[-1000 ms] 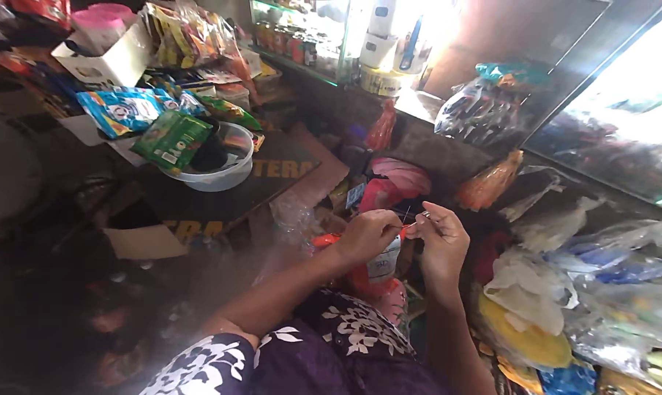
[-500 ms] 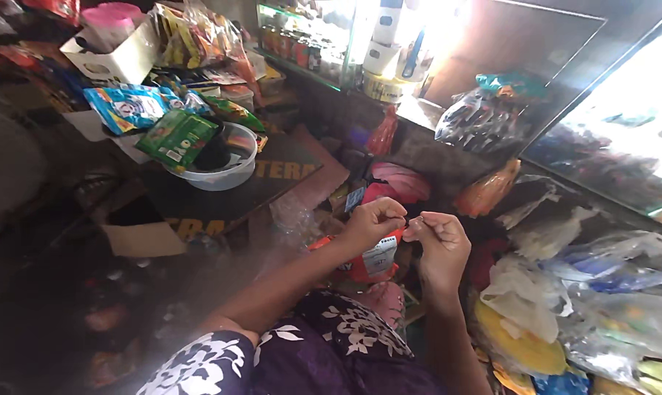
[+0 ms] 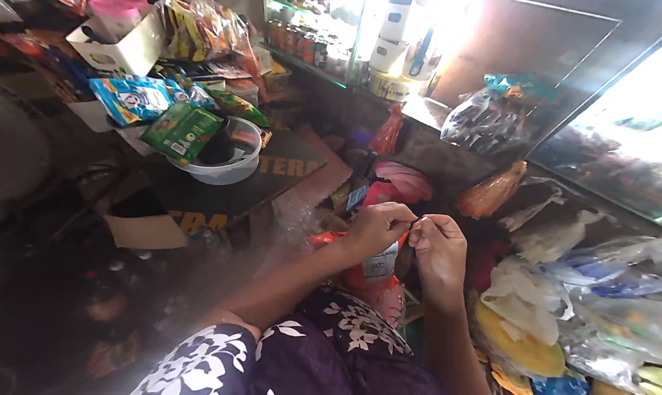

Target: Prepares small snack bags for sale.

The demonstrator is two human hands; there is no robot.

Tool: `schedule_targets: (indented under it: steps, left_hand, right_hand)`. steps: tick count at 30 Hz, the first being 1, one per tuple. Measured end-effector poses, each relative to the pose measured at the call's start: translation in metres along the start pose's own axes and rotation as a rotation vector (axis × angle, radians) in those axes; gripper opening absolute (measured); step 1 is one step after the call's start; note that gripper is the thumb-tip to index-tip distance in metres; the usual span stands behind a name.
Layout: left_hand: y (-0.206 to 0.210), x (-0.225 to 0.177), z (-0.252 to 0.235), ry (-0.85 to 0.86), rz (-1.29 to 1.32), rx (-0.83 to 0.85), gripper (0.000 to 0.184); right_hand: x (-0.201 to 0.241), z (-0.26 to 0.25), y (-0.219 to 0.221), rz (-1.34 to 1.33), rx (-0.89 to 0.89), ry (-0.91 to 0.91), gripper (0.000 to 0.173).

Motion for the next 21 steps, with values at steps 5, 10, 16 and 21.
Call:
schedule_targets:
  steps: [5,10,16,21]
  left_hand:
    - [0.0,0.0,0.0,-0.062,-0.012,0.014,0.015]
    - [-0.004,0.01,0.0,-0.182,0.072,0.012,0.013]
    - [0.0,0.022,0.001,-0.368,0.005,0.058,0.02]
    - [0.008,0.021,0.002,-0.31,-0.15,0.107,0.028]
  right_hand:
    - [-0.002,0.001,-0.001,-0.035,-0.039,0.05,0.025]
    - [-0.006,0.001,0.001,-0.115,-0.03,0.077,0.027]
    - [-0.005,0.001,0.0,-0.02,-0.039,0.031,0.027]
    - [-0.003,0.003,0.0,0.054,-0.052,0.005,0.024]
Point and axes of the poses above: each hand's wrist, its own z-axis away from the middle knuckle, its own y-axis out of the palm, x = y × z, the point moved 8 cm from there along -z, towards the middle knuckle, and after that the axes turned 13 degrees about -y, right-handed, at the moved point
